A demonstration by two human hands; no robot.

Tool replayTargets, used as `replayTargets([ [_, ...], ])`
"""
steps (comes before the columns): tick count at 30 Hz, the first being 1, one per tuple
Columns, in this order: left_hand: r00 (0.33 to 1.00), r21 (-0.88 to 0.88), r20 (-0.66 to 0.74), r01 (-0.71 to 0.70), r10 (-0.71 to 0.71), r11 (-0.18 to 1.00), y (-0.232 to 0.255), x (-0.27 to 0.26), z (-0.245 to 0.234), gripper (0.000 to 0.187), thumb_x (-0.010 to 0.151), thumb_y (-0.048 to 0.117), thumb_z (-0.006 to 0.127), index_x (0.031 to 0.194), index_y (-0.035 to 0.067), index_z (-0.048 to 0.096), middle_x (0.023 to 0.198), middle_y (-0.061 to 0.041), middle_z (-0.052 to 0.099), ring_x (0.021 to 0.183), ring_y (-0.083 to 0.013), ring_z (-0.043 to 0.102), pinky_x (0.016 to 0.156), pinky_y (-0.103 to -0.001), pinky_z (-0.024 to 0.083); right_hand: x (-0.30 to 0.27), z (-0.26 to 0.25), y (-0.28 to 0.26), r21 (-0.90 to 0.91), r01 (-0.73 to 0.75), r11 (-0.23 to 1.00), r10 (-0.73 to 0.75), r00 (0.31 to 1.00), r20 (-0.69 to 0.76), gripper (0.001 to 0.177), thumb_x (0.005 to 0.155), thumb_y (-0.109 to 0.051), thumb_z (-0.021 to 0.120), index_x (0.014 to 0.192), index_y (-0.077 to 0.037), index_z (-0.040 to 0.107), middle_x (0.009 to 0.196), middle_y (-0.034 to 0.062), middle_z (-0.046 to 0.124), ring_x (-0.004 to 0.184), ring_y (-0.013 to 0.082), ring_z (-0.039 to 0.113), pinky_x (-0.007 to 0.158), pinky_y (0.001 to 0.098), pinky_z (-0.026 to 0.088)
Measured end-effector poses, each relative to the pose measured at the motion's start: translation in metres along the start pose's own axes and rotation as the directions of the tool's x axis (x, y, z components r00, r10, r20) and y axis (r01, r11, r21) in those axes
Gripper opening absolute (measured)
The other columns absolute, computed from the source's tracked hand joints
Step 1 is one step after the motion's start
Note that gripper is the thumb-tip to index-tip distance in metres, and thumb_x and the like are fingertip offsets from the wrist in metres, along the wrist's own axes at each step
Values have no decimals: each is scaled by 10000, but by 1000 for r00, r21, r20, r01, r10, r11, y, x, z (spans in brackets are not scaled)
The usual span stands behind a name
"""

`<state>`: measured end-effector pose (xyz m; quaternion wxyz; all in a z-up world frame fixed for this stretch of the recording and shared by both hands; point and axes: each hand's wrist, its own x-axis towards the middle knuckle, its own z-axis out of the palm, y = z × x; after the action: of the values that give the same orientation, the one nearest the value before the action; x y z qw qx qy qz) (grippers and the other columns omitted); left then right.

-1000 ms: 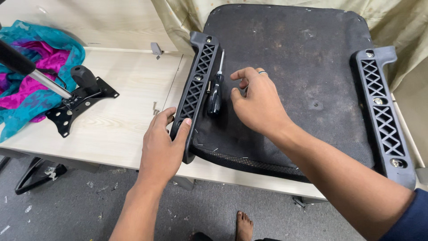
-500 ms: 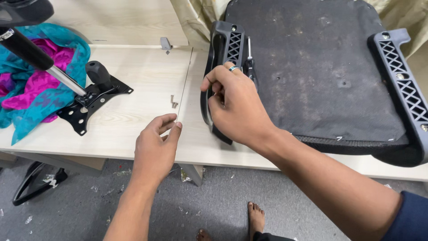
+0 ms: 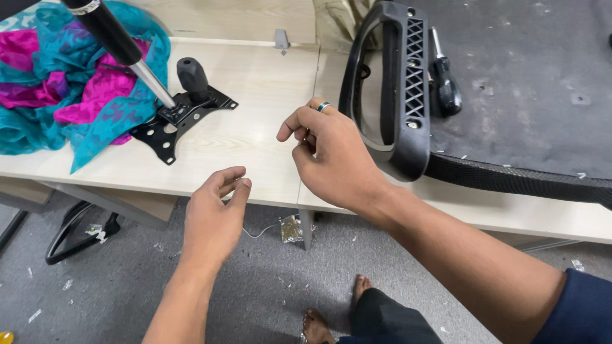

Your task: The person attaches a metal mounting bracket to the underside of an office chair seat using a screwdriver and screws. They align the bracket, insert screws, and tighten them to secure the connection.

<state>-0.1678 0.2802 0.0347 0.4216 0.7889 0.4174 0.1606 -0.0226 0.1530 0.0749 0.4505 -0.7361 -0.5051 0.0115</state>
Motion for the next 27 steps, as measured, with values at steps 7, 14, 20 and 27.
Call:
replayTargets([
  [7,994,-9,-58,91,-91,996,-27,13,-26,389,948,287,610,1292,116,675,1226,-130,738,1181,-231,688,1003,-392,513,24,40,-1,66,-20,998,14,996,85,269,754,100,549,947,1,708,827,78,560,688,171,537,626,322,464],
  [14,980,-62,-151,122,-130,991,-48,26,-52,389,941,271,626,1275,82,689,1202,-128,750,1194,-225,686,1007,-385,509,61,77,6,99,-35,994,16,982,188,272,761,84,550,955,-5,718,828,88,574,683,178,552,627,333,473],
  [20,963,-123,-209,146,-170,982,-65,36,-65,392,940,256,631,1275,62,687,1194,-123,754,1175,-204,696,1003,-358,510,77,99,10,136,-15,991,-19,968,251,270,767,77,549,959,-3,720,839,87,588,686,173,564,640,334,483],
  [27,963,-302,-232,62,-136,951,-98,61,-92,384,937,216,656,1270,26,674,1196,-96,750,1125,-166,696,950,-315,525,93,130,1,67,-113,991,85,938,337,270,773,50,560,978,-25,719,855,87,603,686,178,599,649,339,498],
])
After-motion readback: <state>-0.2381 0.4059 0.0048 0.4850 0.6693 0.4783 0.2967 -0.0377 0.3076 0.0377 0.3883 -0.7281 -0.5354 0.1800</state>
